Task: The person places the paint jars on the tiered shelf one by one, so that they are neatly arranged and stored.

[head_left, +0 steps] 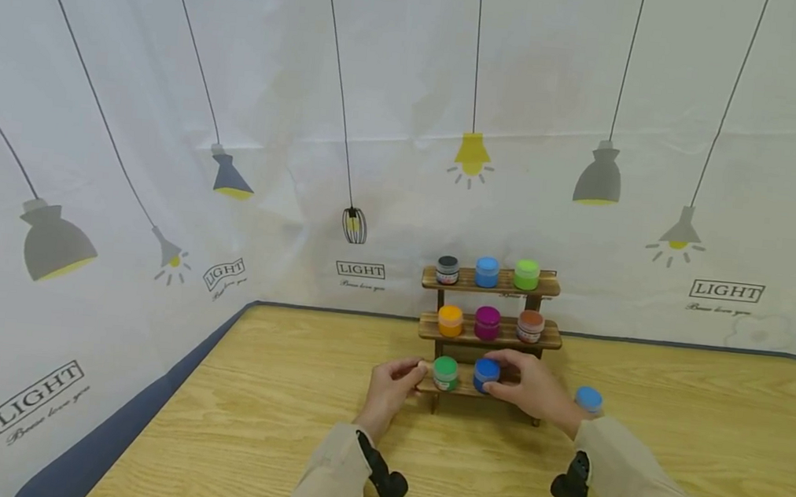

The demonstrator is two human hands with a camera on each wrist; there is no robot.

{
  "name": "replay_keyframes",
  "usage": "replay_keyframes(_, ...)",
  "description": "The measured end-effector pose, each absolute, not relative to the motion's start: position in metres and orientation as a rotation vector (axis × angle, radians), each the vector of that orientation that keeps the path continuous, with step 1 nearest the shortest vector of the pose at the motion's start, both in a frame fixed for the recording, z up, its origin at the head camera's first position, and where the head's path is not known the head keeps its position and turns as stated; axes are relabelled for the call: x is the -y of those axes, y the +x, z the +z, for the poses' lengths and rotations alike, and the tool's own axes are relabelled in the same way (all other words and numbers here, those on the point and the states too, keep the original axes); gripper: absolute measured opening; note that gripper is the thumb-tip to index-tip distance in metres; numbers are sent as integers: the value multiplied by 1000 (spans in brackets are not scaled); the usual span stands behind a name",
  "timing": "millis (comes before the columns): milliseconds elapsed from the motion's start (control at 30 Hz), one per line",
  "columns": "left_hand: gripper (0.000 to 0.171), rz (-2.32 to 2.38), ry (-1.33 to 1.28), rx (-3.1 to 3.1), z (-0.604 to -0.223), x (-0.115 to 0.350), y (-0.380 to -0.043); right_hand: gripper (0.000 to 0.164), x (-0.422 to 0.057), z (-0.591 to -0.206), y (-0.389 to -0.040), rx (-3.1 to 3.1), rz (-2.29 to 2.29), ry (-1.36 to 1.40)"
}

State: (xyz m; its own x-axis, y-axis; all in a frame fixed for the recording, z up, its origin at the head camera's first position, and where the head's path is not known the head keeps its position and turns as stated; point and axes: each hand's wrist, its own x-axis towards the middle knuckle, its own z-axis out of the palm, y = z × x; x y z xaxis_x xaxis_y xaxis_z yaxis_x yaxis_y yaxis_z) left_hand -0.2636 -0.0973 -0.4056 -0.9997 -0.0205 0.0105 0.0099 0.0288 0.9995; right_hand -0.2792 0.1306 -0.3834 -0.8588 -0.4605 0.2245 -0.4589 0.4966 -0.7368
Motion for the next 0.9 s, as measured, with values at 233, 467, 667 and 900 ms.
replay_keyframes(233, 33, -2210, -5, 2205, -423, 101, -276, 37, -132, -382, -278, -2663, -1391, -838)
replay_keyframes(467, 33, -2188, 2, 2195, -433, 100, -282, 35, -132, -385, -279, -2667, -1388, -798)
replay_keyframes(667, 33, -2185, 9, 2196, -432, 100, -281, 35, -132, -387, -280, -2666, -1393, -770)
replay_keyframes(900, 34, -2192, -1, 2194, -432, 101, -281, 36, -132, -386, -279, -2653, -1404, -770)
